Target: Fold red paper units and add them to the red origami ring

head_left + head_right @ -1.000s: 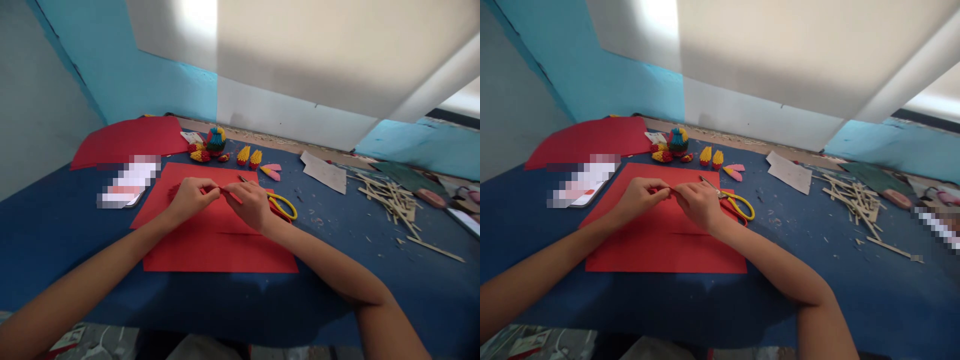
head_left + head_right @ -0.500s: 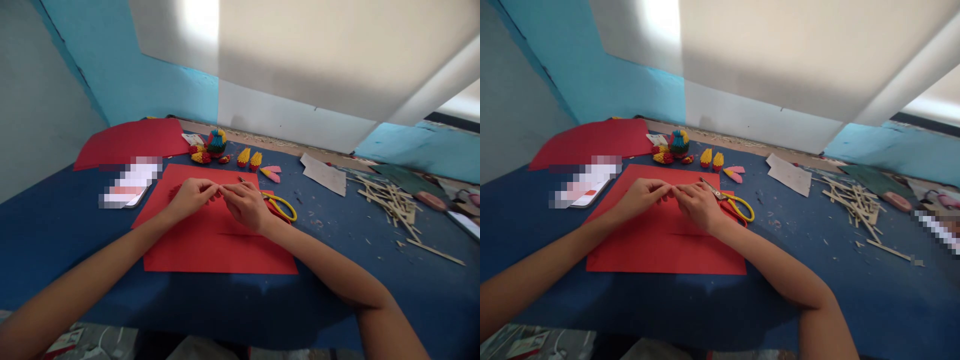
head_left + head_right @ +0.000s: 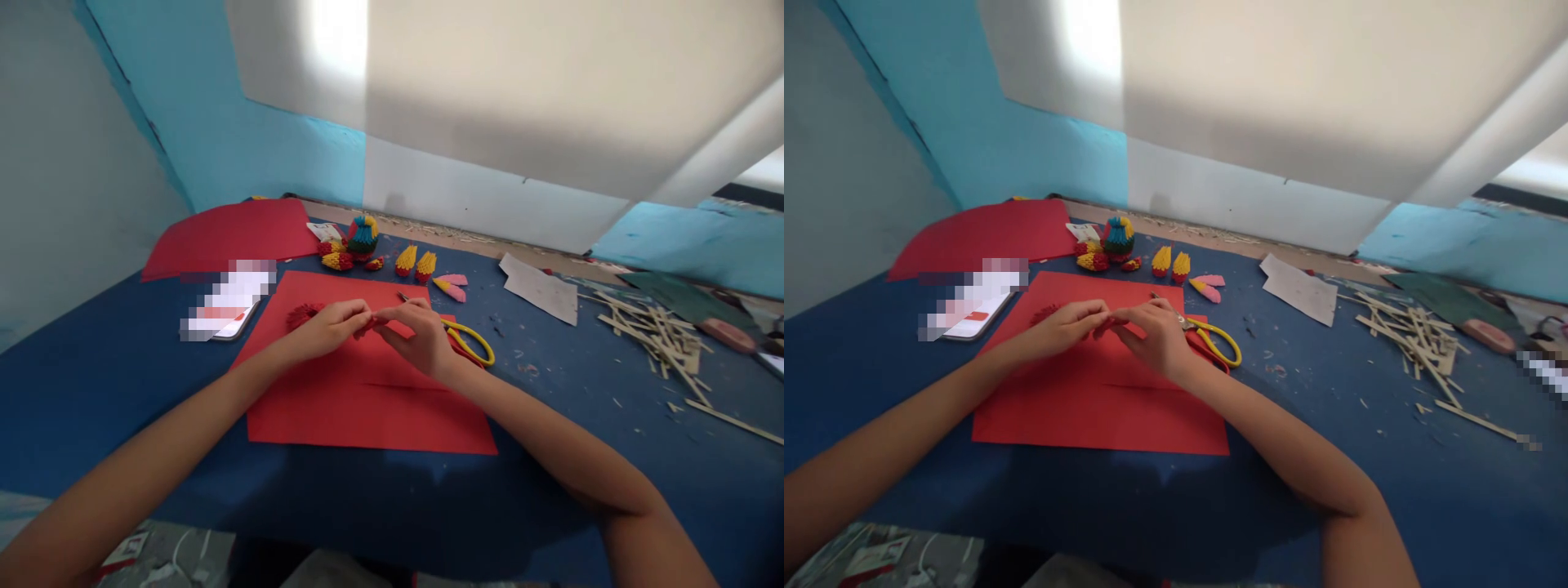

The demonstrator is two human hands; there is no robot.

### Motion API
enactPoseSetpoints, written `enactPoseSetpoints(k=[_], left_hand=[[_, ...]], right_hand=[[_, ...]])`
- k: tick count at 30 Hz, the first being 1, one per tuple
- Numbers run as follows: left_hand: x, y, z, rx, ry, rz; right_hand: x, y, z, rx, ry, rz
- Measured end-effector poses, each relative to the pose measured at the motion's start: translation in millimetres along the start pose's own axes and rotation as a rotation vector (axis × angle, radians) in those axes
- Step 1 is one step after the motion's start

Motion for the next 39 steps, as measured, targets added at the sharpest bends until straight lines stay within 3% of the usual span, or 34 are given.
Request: enactPoseSetpoints(k=[4,8,14,21,26,32,39], left_hand=[[1.0,0,0,-0.022,-0.02,0.023],[-3.8,7,1,0.049,0.03,0.009],[-12.7,19,11,0.22,0.174,-0.17],[-8.2,34,22,0.553,0.351,-0.589],[-6.3,43,32,0.711,0.411,-0.704],[-7.4,50,37,0.764,0.433,-0.701],[-5.5,50,37,0.653,0.423,-0.67]], right_hand=[[2,0,1,-0.011,0.002,0.037],[-3,-1,1,-0.037,0.034,0.062],[-9,-1,-1,-0.028,0.077,0.059],[-13,-1,0,-0.023,0.087,0.087],[-12,-3,0,-0.025,0.087,0.071],[-12,-4,1,-0.053,0.109,0.016],[-6,-18,2,-0.136,0.036,0.004]])
Point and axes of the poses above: each hand's wrist, its own z-axis away from the middle knuckle, its own x-axis out of the palm, y = z × x, the point moved 8 cm from there along -z, towards the middle knuckle, and after that the axes turned 6 degrees about -x, right-handed, at the moved point
